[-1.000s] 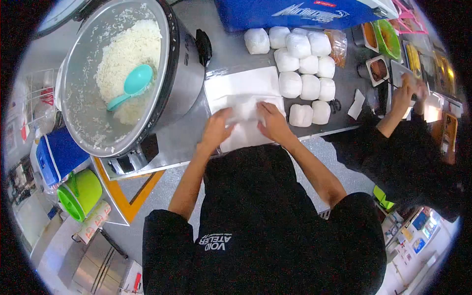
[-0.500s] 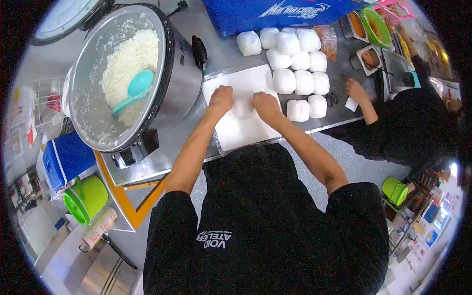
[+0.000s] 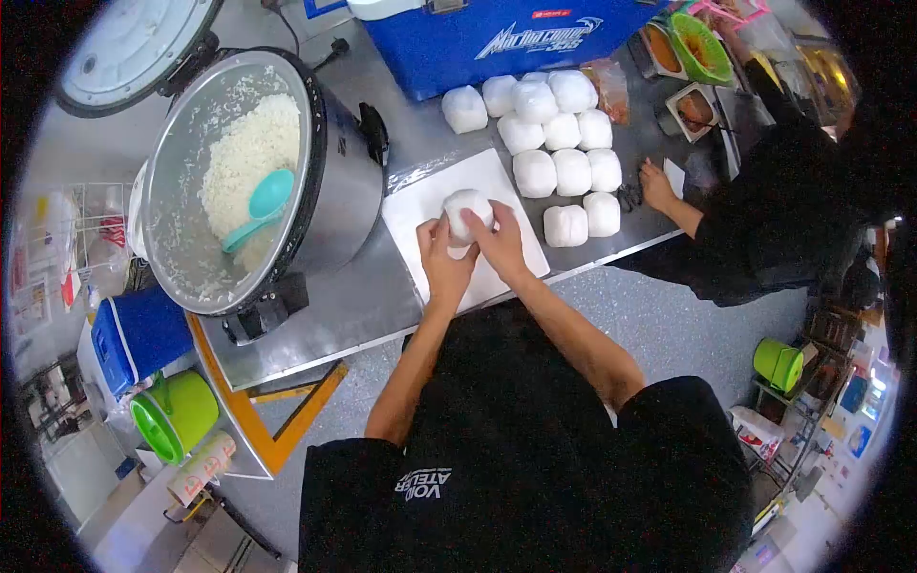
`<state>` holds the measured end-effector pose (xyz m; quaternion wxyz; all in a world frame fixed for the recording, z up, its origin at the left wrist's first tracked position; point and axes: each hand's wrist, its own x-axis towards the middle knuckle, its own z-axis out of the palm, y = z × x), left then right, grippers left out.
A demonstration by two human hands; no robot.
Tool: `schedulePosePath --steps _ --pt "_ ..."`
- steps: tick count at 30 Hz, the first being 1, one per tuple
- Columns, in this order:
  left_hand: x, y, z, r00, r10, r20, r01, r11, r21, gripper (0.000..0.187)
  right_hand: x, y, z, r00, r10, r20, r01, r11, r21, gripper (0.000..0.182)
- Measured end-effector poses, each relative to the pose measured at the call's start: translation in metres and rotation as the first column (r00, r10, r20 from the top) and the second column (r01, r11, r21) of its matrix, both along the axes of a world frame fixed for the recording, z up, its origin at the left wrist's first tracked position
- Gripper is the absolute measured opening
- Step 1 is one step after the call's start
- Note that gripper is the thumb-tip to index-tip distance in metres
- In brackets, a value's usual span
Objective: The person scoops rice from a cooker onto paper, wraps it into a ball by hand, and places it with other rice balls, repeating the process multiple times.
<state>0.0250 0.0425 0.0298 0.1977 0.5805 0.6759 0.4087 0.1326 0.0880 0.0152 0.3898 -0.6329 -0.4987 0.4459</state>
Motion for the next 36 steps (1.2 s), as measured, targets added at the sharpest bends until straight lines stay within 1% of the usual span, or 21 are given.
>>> schedulePosePath --steps 3,4,5,7,8,9,11,12,13,14,15,16,17,19,20,21,22,23,26,31,36 --pt "0.009 0.01 -0.004 0.919 0.031 0.393 -0.025 0.999 -0.021 0.067 0.003 0.015 0.031 0.954 0.063 -0.294 -0.049 0.997 0.054 0.062" --pt "0.008 0.014 -0.005 0.404 0.097 0.91 0.083 0.986 -0.142 0.06 0.0 0.013 0.037 0.997 0.022 -0.078 -0.004 0.975 0.222 0.071" --pt "0.003 0.016 -0.005 0.219 0.11 0.969 0.105 0.985 -0.136 0.058 0.003 0.011 0.027 0.973 0.077 0.22 -0.161 0.902 0.401 0.069" --pt "-0.006 0.014 0.003 -0.162 0.147 0.976 0.155 0.98 -0.122 0.053 0.007 0.003 0.031 0.956 0.262 0.135 -0.293 0.894 0.339 0.066" --pt "0.0 0.013 0.007 -0.009 0.17 0.985 0.164 0.972 -0.166 0.049 0.009 -0.003 0.035 0.944 0.327 0.041 -0.328 0.923 0.199 0.064" --pt "0.001 0.011 0.008 0.057 0.182 0.982 0.174 0.966 -0.189 0.051 0.012 -0.005 0.023 0.913 0.33 0.238 -0.399 0.844 0.36 0.063" --pt "-0.003 0.007 -0.001 0.192 0.206 0.96 0.185 0.953 -0.241 0.055 0.023 -0.007 0.034 0.882 0.337 0.33 -0.45 0.81 0.377 0.064" --pt "-0.008 0.007 -0.009 0.194 0.145 0.97 0.249 0.95 -0.191 0.068 0.032 -0.001 0.039 0.884 0.381 0.27 -0.444 0.865 0.235 0.069" --pt "-0.012 0.009 -0.008 0.347 0.095 0.933 0.285 0.937 -0.201 0.072 0.044 0.009 0.043 0.886 0.418 0.203 -0.441 0.894 0.082 0.074" --pt "-0.016 0.007 -0.008 0.487 0.041 0.873 0.316 0.923 -0.219 0.076 0.058 0.017 0.045 0.886 0.445 0.128 -0.439 0.895 -0.077 0.079" --pt "-0.021 0.006 -0.007 0.611 -0.019 0.791 0.339 0.909 -0.24 0.081 0.076 0.026 0.02 0.908 0.295 0.298 -0.315 0.949 0.021 0.088" --pt "-0.03 -0.001 -0.017 0.872 -0.215 0.439 0.354 0.897 -0.265 0.095 0.098 0.044 0.02 0.968 0.245 0.056 -0.238 0.966 -0.105 0.09" --pt "-0.035 -0.006 -0.015 0.928 -0.322 0.187 0.37 0.854 -0.365 0.098 0.122 0.062 -0.016 0.944 -0.007 0.33 -0.137 0.901 0.412 0.086" --pt "-0.044 -0.019 -0.01 0.791 -0.531 -0.303 0.294 0.764 -0.574 0.105 0.152 0.1 0.02 0.974 -0.172 0.149 0.162 0.984 0.078 0.072" --pt "-0.05 -0.021 -0.025 0.822 -0.522 -0.228 0.333 0.766 -0.55 0.107 0.165 0.118 0.018 0.957 -0.288 0.04 0.284 0.955 0.091 0.069" --pt "-0.056 -0.019 -0.025 0.813 -0.534 -0.232 0.347 0.765 -0.542 0.107 0.173 0.133 0.017 0.958 -0.286 -0.031 0.286 0.938 0.195 0.051" --pt "-0.062 -0.015 -0.023 0.805 -0.545 -0.234 0.36 0.762 -0.538 0.107 0.186 0.153 0.013 0.848 -0.154 0.508 0.113 0.987 0.11 0.047" --pt "-0.066 -0.014 -0.022 0.796 -0.557 -0.235 0.373 0.758 -0.535 0.106 0.197 0.163 0.009 0.473 0.051 0.88 -0.003 0.998 -0.056 0.044" --pt "-0.076 -0.008 -0.03 0.77 -0.582 -0.261 0.387 0.752 -0.534 0.109 0.187 0.155 0.006 0.575 -0.304 0.759 -0.043 0.916 0.399 0.045" --pt "-0.072 -0.008 -0.026 0.734 -0.613 -0.292 0.374 0.724 -0.58 0.111 0.065 0.116 0.1 0.944 0.02 0.328 -0.143 0.923 0.356 0.032" --pt "-0.076 -0.03 -0.007 0.768 -0.603 -0.215 0.496 0.773 -0.395 0.091 -0.078 0.106 0.233 0.84 0.453 0.298 -0.539 0.645 0.541 0.018"
